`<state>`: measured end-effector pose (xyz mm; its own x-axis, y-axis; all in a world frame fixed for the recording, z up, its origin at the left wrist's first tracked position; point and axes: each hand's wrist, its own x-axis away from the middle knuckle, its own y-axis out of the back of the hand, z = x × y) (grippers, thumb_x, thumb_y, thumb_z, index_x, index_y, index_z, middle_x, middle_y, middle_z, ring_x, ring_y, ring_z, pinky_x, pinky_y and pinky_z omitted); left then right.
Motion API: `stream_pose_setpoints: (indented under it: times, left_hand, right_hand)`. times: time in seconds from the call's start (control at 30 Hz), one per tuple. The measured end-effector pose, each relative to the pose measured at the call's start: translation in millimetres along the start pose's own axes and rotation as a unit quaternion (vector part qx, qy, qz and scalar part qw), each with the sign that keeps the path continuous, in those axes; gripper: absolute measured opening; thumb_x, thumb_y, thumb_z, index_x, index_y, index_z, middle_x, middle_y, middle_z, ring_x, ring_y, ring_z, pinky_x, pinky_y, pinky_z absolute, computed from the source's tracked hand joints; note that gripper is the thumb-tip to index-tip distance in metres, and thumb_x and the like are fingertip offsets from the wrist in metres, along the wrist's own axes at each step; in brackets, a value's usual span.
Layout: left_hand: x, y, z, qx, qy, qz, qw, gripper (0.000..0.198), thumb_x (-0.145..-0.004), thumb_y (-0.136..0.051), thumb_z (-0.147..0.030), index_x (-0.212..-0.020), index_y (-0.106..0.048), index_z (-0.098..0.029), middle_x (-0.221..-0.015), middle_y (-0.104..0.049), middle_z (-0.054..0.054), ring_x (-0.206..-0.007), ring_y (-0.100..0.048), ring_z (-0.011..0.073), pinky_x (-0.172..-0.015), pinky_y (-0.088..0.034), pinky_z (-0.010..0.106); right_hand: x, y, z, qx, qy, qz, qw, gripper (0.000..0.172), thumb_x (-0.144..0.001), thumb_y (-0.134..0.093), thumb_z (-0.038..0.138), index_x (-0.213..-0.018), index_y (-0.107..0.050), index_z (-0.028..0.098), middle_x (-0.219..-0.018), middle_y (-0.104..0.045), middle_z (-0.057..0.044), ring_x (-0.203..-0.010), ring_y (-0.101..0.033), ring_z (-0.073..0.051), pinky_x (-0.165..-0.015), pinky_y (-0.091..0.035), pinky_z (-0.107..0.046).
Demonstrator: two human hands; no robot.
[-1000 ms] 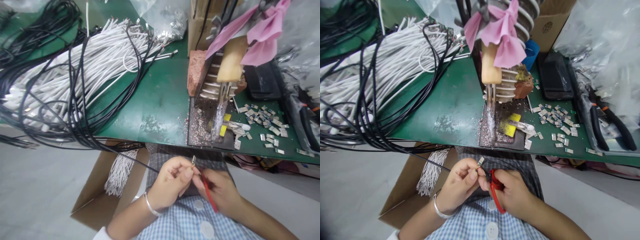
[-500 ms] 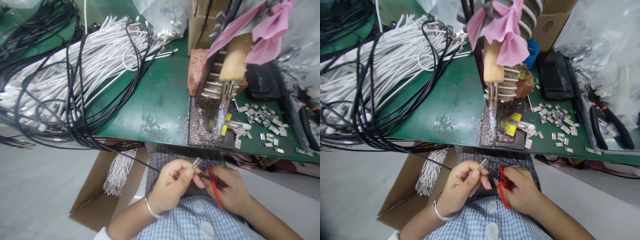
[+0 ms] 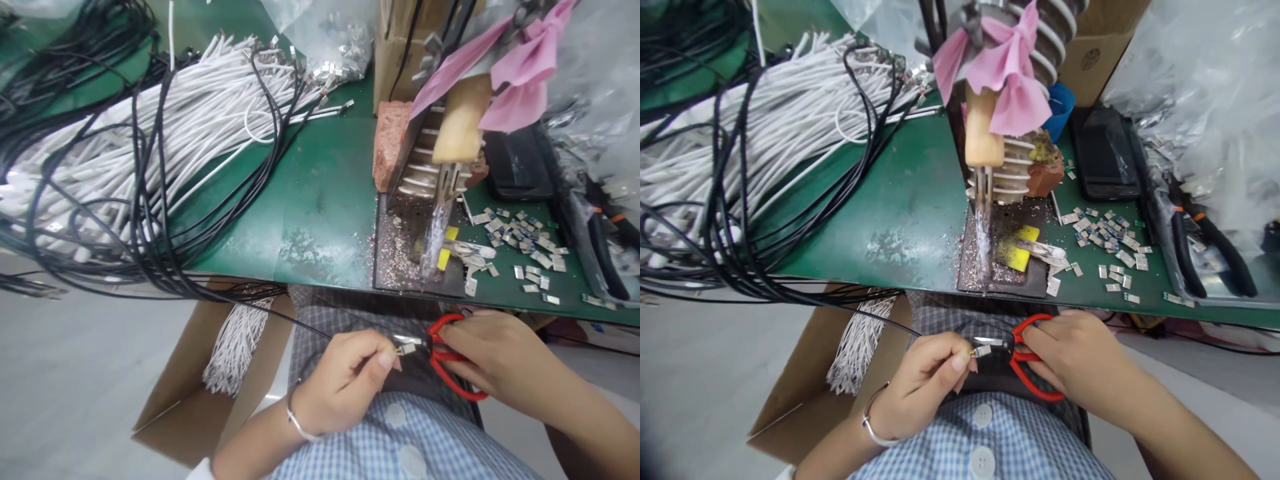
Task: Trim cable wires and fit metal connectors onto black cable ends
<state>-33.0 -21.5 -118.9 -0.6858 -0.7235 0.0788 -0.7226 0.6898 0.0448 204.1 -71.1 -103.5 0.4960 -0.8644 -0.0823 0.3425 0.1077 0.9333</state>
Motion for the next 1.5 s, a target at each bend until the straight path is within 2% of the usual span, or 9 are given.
stream_pose_setpoints:
  times: [0.1,0.23,0.33,0.7,0.97,1.2,1.33,1.5]
  left_hand:
    - [-0.7,2.4,0.6,0.025,0.010,0.028,0.999,0.042,-0.101,-0.044,-0.042,-0.074,-0.061,-0.015,-0.051,-0.050,-0.003,-0.046,-0.046,0.0087,-0.053,-0.038,0.021]
    - [0.2,4.5,2.7,0.079,0.036,0.056,0.995,0.042,-0.101,-0.043,-0.042,-0.076,-0.062,-0.013,-0.048,-0.044,-0.005,-0.041,-0.041,0.0070,-0.047,-0.034,0.019]
    - [0.9,4.9,3.3,0.099,0.045,0.065,0.992,0.043,-0.100,-0.043,-0.043,-0.076,-0.062,-0.013,-0.047,-0.042,-0.005,-0.040,-0.038,0.0066,-0.046,-0.032,0.019]
    - [3.0,1.9,4.9,0.163,0.066,0.058,0.983,0.041,-0.099,-0.047,-0.042,-0.077,-0.063,-0.012,-0.047,-0.041,-0.006,-0.040,-0.038,0.0061,-0.043,-0.031,0.018]
    - [2.2,1.7,2.9,0.175,0.093,0.069,0.978,0.043,-0.099,-0.047,-0.046,-0.078,-0.063,-0.012,-0.046,-0.038,-0.006,-0.039,-0.035,0.0062,-0.042,-0.028,0.018]
    - [1.3,2.9,1.9,0.151,0.103,0.096,0.979,0.046,-0.098,-0.045,-0.049,-0.080,-0.065,-0.011,-0.045,-0.039,-0.006,-0.038,-0.035,0.0067,-0.041,-0.027,0.019]
    - [1.1,3.8,0.2,0.132,0.087,0.102,0.982,0.045,-0.099,-0.045,-0.047,-0.085,-0.067,-0.010,-0.046,-0.041,-0.006,-0.038,-0.036,0.0070,-0.041,-0.027,0.019]
    - [-2.5,6.0,-2.3,0.107,0.025,0.105,0.988,0.042,-0.100,-0.046,-0.041,-0.085,-0.070,-0.010,-0.048,-0.045,-0.004,-0.041,-0.039,0.0074,-0.043,-0.030,0.020]
  right_hand:
    - [1.2,1.7,-3.1,-0.021,0.007,0.013,1.000,0.040,-0.103,-0.034,0.026,-0.069,-0.054,0.020,-0.054,-0.058,0.002,-0.046,-0.049,-0.012,-0.053,-0.030,-0.028]
    - [1.0,0.1,-2.8,-0.016,-0.024,-0.022,0.999,0.039,-0.103,-0.035,0.026,-0.067,-0.052,0.020,-0.050,-0.053,0.002,-0.045,-0.045,-0.012,-0.051,-0.028,-0.027]
    - [1.2,-2.2,-1.0,-0.036,0.001,-0.034,0.999,0.040,-0.104,-0.034,0.027,-0.070,-0.054,0.020,-0.053,-0.056,0.002,-0.047,-0.048,-0.012,-0.054,-0.030,-0.027]
    - [-0.1,-4.1,0.5,-0.058,0.025,-0.029,0.998,0.041,-0.105,-0.032,0.028,-0.072,-0.054,0.020,-0.055,-0.058,0.003,-0.049,-0.049,-0.012,-0.055,-0.029,-0.028]
    - [2.7,-7.5,0.1,-0.067,0.026,-0.035,0.997,0.031,-0.102,-0.038,0.022,-0.075,-0.055,0.020,-0.056,-0.057,0.003,-0.050,-0.048,-0.012,-0.055,-0.028,-0.029]
    - [2.4,-9.9,1.7,-0.075,0.020,-0.039,0.996,0.033,-0.102,-0.037,0.023,-0.074,-0.055,0.021,-0.056,-0.058,0.002,-0.050,-0.048,-0.013,-0.055,-0.028,-0.029]
    - [2.5,-10.7,2.7,-0.077,0.024,-0.038,0.996,0.036,-0.103,-0.036,0.025,-0.073,-0.054,0.020,-0.056,-0.057,0.003,-0.049,-0.046,-0.012,-0.054,-0.028,-0.028]
    - [-0.7,-9.9,4.7,-0.092,0.021,-0.025,0.995,0.040,-0.104,-0.032,0.026,-0.071,-0.054,0.020,-0.055,-0.057,0.003,-0.048,-0.045,-0.012,-0.053,-0.030,-0.028]
